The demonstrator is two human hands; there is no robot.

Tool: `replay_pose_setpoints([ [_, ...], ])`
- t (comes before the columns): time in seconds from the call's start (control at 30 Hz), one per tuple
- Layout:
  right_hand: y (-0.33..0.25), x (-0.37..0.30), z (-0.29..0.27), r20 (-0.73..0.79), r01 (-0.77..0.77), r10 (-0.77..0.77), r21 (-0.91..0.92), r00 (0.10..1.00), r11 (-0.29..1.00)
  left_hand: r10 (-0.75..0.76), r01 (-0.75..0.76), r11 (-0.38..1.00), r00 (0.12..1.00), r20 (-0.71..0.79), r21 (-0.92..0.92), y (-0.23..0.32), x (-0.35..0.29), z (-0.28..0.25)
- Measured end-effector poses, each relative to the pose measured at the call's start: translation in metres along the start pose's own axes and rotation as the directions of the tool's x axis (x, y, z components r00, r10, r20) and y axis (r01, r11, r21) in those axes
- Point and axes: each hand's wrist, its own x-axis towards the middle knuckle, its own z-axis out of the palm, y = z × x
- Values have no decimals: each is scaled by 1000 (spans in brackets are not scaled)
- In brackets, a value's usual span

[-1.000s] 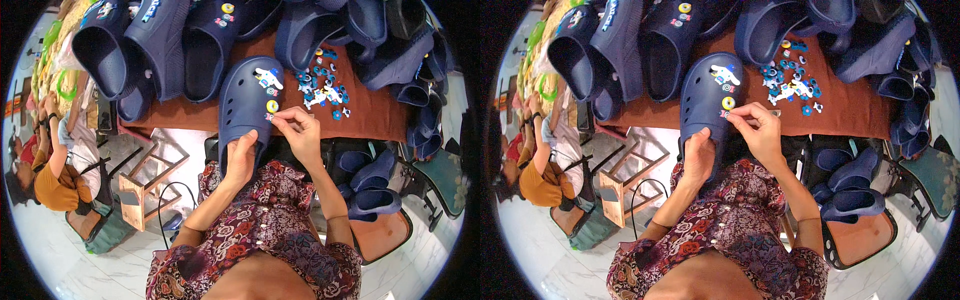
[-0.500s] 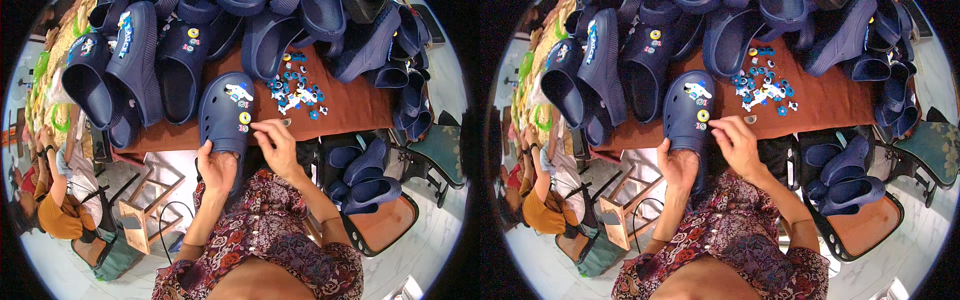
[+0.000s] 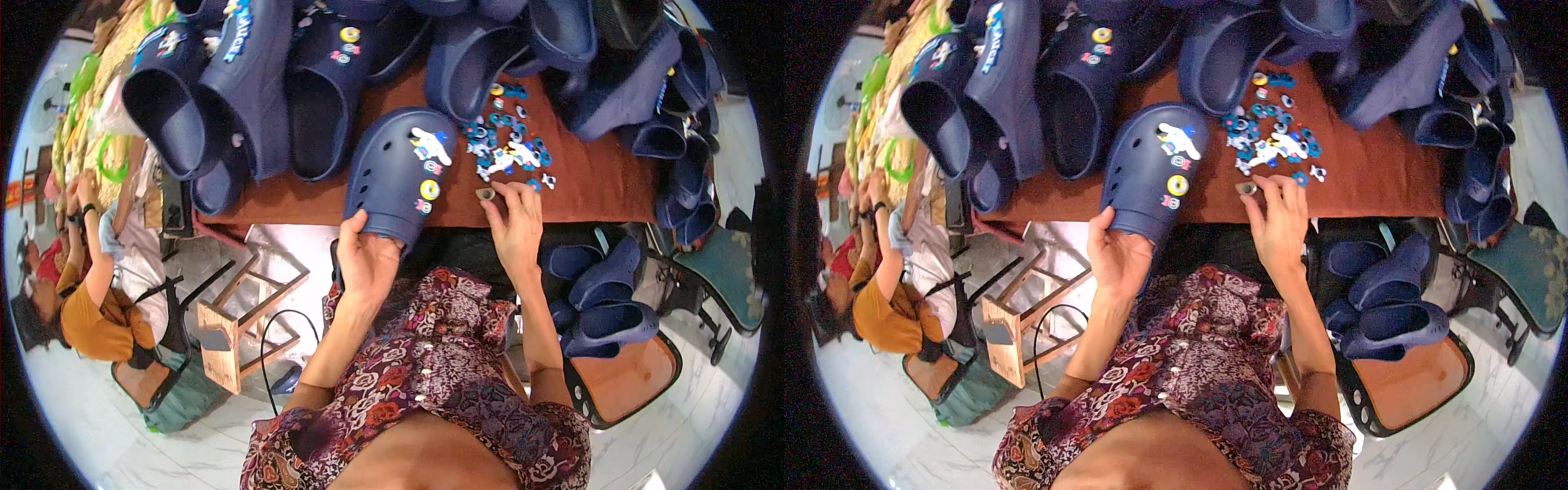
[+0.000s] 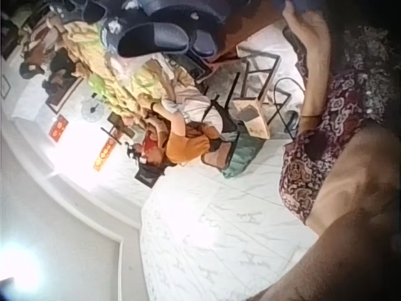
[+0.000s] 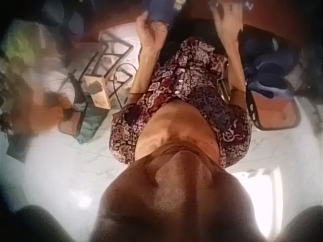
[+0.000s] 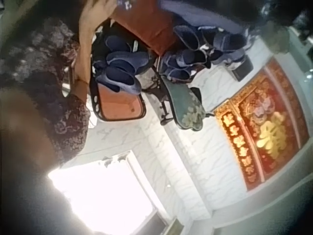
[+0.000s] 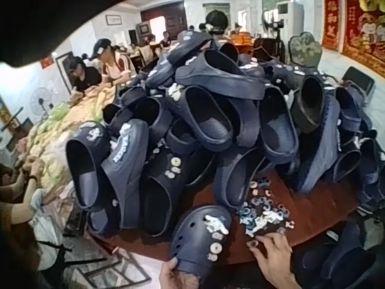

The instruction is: Manually attaching decorative charms into the holes of foam clogs.

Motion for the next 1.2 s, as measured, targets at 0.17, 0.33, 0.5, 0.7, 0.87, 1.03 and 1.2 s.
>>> replay_pose_setpoints([
  [0.17, 0, 4, 3, 39, -52, 47, 144, 998, 988, 20, -19, 999, 999, -27, 42, 0, -4, -2],
  [0.33, 7, 0, 10, 103, -168, 146, 256, 984, 952, -6, 7, 999, 1000, -16, 48, 1, -7, -1],
  [0.5, -18, 16, -3, -12, -181, 225, 557, 974, 810, -8, 8, 1000, 1000, 2, 25, 3, -10, 1],
  [0.7, -28, 54, -12, -135, 49, 10, 429, 991, 902, -40, 40, 999, 999, 11, 28, 4, -12, 8],
  [0.87, -40, 76, -14, -129, 285, -259, 268, 957, 920, -45, 44, 999, 998, 45, 9, 5, -12, 10],
  [1.03, -38, 80, -15, -74, 307, -298, 257, 952, 916, -91, 91, 996, 994, 68, -6, 8, -9, 11],
  [1.2, -27, 77, -11, -44, 221, -220, 347, 975, 912, -117, 116, 993, 988, 99, 15, 10, -8, 15],
])
